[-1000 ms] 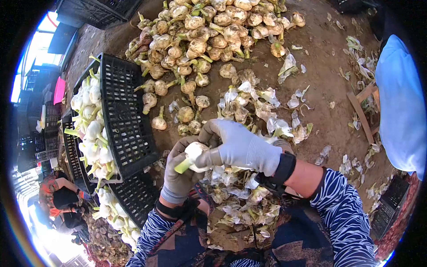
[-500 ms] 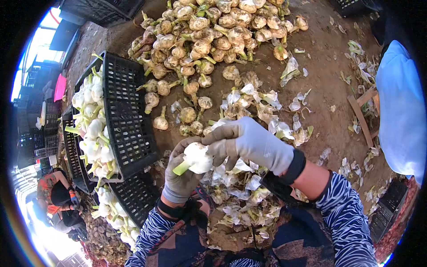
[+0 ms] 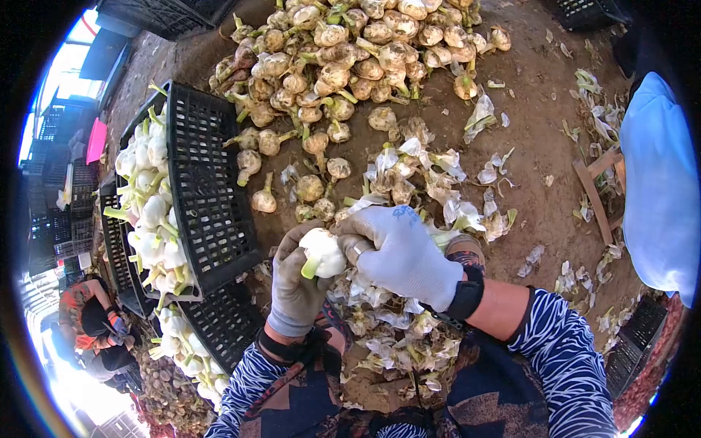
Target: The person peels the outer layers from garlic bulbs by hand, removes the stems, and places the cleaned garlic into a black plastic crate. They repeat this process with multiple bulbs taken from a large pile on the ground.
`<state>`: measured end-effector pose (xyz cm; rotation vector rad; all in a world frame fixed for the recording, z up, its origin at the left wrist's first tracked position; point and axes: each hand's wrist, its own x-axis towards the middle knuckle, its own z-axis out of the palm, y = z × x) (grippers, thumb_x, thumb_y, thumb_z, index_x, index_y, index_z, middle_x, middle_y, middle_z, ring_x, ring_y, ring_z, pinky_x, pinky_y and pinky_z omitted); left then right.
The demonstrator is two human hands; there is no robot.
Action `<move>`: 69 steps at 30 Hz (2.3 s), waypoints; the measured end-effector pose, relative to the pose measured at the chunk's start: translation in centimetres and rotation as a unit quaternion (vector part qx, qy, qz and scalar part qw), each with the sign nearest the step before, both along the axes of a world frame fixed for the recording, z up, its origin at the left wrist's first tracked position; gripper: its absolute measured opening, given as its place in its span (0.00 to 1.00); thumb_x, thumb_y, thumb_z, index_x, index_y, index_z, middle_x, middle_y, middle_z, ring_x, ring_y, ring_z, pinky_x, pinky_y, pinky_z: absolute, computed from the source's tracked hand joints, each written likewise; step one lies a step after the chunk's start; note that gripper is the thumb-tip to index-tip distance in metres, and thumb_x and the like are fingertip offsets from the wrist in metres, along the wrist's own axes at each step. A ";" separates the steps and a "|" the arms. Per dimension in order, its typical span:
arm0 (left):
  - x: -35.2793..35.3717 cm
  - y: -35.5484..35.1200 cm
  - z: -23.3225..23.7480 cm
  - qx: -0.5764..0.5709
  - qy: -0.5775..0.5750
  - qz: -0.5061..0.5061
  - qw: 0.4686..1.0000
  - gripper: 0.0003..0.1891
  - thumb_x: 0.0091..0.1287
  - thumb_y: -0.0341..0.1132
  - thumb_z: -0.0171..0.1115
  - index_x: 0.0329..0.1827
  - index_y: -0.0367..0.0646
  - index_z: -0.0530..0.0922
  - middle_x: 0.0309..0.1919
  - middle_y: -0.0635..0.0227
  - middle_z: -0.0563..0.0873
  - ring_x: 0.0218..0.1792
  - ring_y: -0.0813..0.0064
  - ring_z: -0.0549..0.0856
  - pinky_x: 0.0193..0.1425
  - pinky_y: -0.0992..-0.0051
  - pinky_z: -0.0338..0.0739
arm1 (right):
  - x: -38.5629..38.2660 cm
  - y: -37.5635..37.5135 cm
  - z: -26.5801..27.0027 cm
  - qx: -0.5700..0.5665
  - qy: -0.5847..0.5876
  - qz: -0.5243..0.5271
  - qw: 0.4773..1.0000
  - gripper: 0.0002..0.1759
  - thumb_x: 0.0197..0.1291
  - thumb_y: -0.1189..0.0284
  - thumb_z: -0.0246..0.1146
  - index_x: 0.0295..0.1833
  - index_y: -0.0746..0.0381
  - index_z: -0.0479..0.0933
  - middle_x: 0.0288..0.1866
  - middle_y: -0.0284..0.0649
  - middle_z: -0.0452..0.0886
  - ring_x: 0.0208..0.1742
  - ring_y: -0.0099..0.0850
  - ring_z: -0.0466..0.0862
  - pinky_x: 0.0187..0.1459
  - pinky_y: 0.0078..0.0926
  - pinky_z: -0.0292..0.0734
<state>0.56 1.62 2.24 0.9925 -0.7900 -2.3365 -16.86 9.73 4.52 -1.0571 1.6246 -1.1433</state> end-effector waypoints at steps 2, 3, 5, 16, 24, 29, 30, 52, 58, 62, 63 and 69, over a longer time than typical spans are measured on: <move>-0.2 0.0 0.1 0.011 0.005 0.004 1.000 0.28 0.62 0.41 0.68 0.60 0.32 0.72 0.47 0.59 0.85 0.44 0.71 0.87 0.48 0.75 0.83 | 0.7 -0.2 -0.6 -0.011 0.023 -0.023 0.999 0.08 0.56 0.76 0.63 0.41 0.66 0.81 0.34 0.51 0.82 0.36 0.46 0.84 0.36 0.37 0.77; -0.4 0.0 0.2 0.020 0.009 0.009 1.000 0.29 0.62 0.42 0.68 0.60 0.32 0.72 0.47 0.60 0.85 0.44 0.71 0.87 0.44 0.77 0.84 | 1.3 -0.3 -1.0 -0.036 0.043 -0.056 0.997 0.07 0.57 0.76 0.62 0.41 0.66 0.80 0.34 0.50 0.82 0.36 0.47 0.84 0.36 0.37 0.77; -0.6 0.0 0.2 0.041 0.024 0.015 0.999 0.29 0.62 0.42 0.68 0.61 0.32 0.72 0.47 0.60 0.85 0.44 0.70 0.87 0.43 0.77 0.84 | 1.7 -0.4 -1.2 -0.062 0.062 -0.090 0.992 0.07 0.57 0.77 0.61 0.41 0.65 0.79 0.33 0.50 0.82 0.35 0.47 0.84 0.36 0.37 0.77; 1.2 -0.6 -0.9 0.033 0.033 -0.089 0.995 0.33 0.61 0.38 0.61 0.68 0.30 0.66 0.57 0.53 0.81 0.54 0.63 0.84 0.58 0.67 0.80 | 2.5 0.3 -2.5 0.036 -0.093 -0.109 0.989 0.07 0.63 0.76 0.58 0.44 0.67 0.76 0.34 0.52 0.80 0.38 0.49 0.82 0.39 0.38 0.76; 1.8 1.2 -0.9 0.078 0.144 -0.058 0.985 0.36 0.62 0.27 0.61 0.75 0.43 0.60 0.60 0.62 0.77 0.55 0.67 0.80 0.52 0.68 0.78 | 2.8 1.7 -0.1 -0.057 -0.025 -0.044 0.997 0.08 0.65 0.75 0.57 0.46 0.68 0.74 0.33 0.46 0.81 0.34 0.35 0.83 0.36 0.33 0.76; 0.8 1.1 -0.2 0.068 0.127 -0.074 0.987 0.42 0.54 0.32 0.75 0.72 0.44 0.63 0.58 0.65 0.79 0.56 0.71 0.80 0.57 0.70 0.77 | 1.1 1.7 -1.5 0.094 -0.330 -0.083 0.936 0.11 0.72 0.69 0.52 0.47 0.66 0.75 0.33 0.34 0.81 0.23 0.19 0.78 0.25 0.18 0.74; 0.4 1.1 -0.2 0.044 0.135 -0.087 0.986 0.43 0.51 0.34 0.78 0.71 0.43 0.63 0.57 0.66 0.79 0.56 0.72 0.80 0.59 0.71 0.77 | 0.7 1.7 -2.5 0.094 -0.328 -0.084 0.936 0.11 0.72 0.69 0.52 0.47 0.66 0.75 0.33 0.34 0.81 0.23 0.19 0.78 0.25 0.18 0.74; 0.3 1.5 2.5 -0.158 -0.080 -0.100 0.979 0.37 0.49 0.23 0.72 0.65 0.37 0.68 0.48 0.67 0.82 0.48 0.77 0.82 0.54 0.75 0.78 | 0.1 0.7 -0.4 0.084 -0.305 0.045 0.948 0.24 0.56 0.55 0.72 0.42 0.67 0.78 0.30 0.34 0.80 0.26 0.20 0.81 0.21 0.16 0.77; 1.2 1.2 1.9 -0.012 0.016 -0.077 0.997 0.37 0.48 0.23 0.73 0.65 0.37 0.68 0.48 0.67 0.82 0.48 0.78 0.82 0.53 0.76 0.78 | -0.2 0.8 -0.8 0.126 -0.439 0.027 0.889 0.22 0.63 0.56 0.65 0.44 0.67 0.78 0.34 0.37 0.82 0.26 0.25 0.85 0.22 0.18 0.80; 1.1 1.5 2.1 -0.136 -0.081 -0.066 0.985 0.38 0.49 0.23 0.74 0.65 0.36 0.68 0.50 0.66 0.81 0.50 0.77 0.81 0.56 0.75 0.78 | -0.2 1.0 1.8 0.110 -0.338 0.026 0.934 0.20 0.62 0.59 0.66 0.46 0.68 0.79 0.35 0.38 0.83 0.35 0.27 0.86 0.28 0.23 0.82; 0.9 1.7 2.0 -0.221 -0.136 -0.050 0.965 0.37 0.50 0.22 0.74 0.66 0.36 0.67 0.52 0.65 0.80 0.51 0.76 0.81 0.57 0.75 0.78 | 0.5 1.2 1.5 0.068 -0.213 0.020 0.974 0.18 0.61 0.62 0.66 0.46 0.67 0.79 0.35 0.41 0.84 0.36 0.29 0.87 0.32 0.26 0.82; 0.3 2.7 1.6 -0.298 -0.175 -0.026 0.938 0.36 0.51 0.20 0.72 0.66 0.33 0.67 0.55 0.62 0.79 0.54 0.75 0.81 0.59 0.75 0.78 | 3.0 1.7 -0.8 -0.114 0.256 -0.031 0.959 0.08 0.56 0.70 0.63 0.39 0.62 0.80 0.33 0.47 0.82 0.34 0.47 0.83 0.34 0.41 0.78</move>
